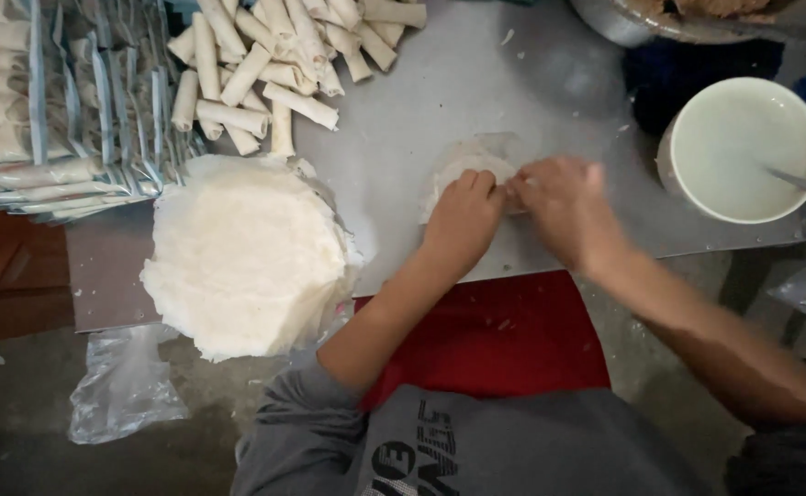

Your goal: Manually preparing and rolling lumpia (spring rolls) by placing meat filling on wrappers and rolling them tightly.

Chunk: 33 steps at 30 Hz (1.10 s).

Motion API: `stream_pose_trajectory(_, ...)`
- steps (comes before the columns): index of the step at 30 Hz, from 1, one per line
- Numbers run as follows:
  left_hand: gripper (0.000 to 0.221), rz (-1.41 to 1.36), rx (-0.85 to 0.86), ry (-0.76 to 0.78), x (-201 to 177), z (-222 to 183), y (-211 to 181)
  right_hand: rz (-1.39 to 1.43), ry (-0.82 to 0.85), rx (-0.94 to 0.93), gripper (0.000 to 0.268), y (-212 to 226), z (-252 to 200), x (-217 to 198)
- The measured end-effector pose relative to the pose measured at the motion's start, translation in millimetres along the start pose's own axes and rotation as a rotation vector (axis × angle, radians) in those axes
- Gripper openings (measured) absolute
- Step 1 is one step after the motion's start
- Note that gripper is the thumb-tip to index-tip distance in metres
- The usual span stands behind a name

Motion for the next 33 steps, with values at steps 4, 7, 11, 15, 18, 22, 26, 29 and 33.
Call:
stream_pose_trajectory(4,0.005,0.051,0.049,0.061,-17.7,-11.6,-16.5,0.187,-0.105,0.023,0.018,16.0,-10.5,11.2)
stream_pose_trajectory(7,0.007,-0.015,0.020,0.155,-17.9,-20.5,-13.9,0.290,-0.137,0.020,0.011,18.9,-18.2,11.0)
stream_pose_trajectory(11,0.013,-0.451,-0.213,0.515,-21.4,-14.4,9.4,0.698,-0.085,0.131,0.015,14.3,-11.8,-27.5)
stream_pose_trajectory(15,0.009,-0.329,-0.316,0.388,-46.6,-13.8,34.7,0.787,-0.253,0.264,0.013,-13.0,-32.5,-11.2)
stream_pose_trajectory(18,0.015,0.053,-0.126,0.237,-66.1,-20.7,10.3,0.561,-0.310,0.185,0.023,0.7,-43.6,-17.9)
stream_pose_trajectory(22,0.017,0.320,-0.093,0.194,-55.2,-28.8,2.9,0.482,-0.320,0.188,0.020,0.9,-39.9,-30.8)
stream_pose_trajectory(26,0.008,0.248,-0.104,0.117,-62.9,-30.0,16.3,0.382,-0.326,0.183,0.018,3.7,-34.6,-44.2)
stream_pose_trajectory(29,0.011,0.035,0.021,0.032,-96.6,-7.0,-13.4,0.412,-0.424,-0.054,0.025,24.4,-30.2,-28.2)
stream_pose_trajectory(33,0.033,0.003,0.057,0.027,-62.3,-23.8,-3.9,0.484,-0.456,-0.062,0.026,25.7,-15.1,-45.9)
Point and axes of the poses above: each hand's wrist, its own z-axis towards the middle knuckle, its own x-axis out of the palm, y = z × x, the point moved 9 cm from there along z, towards the middle knuckle, and after that the axes turned 10 degrees about -x, right-handed, at the moved point
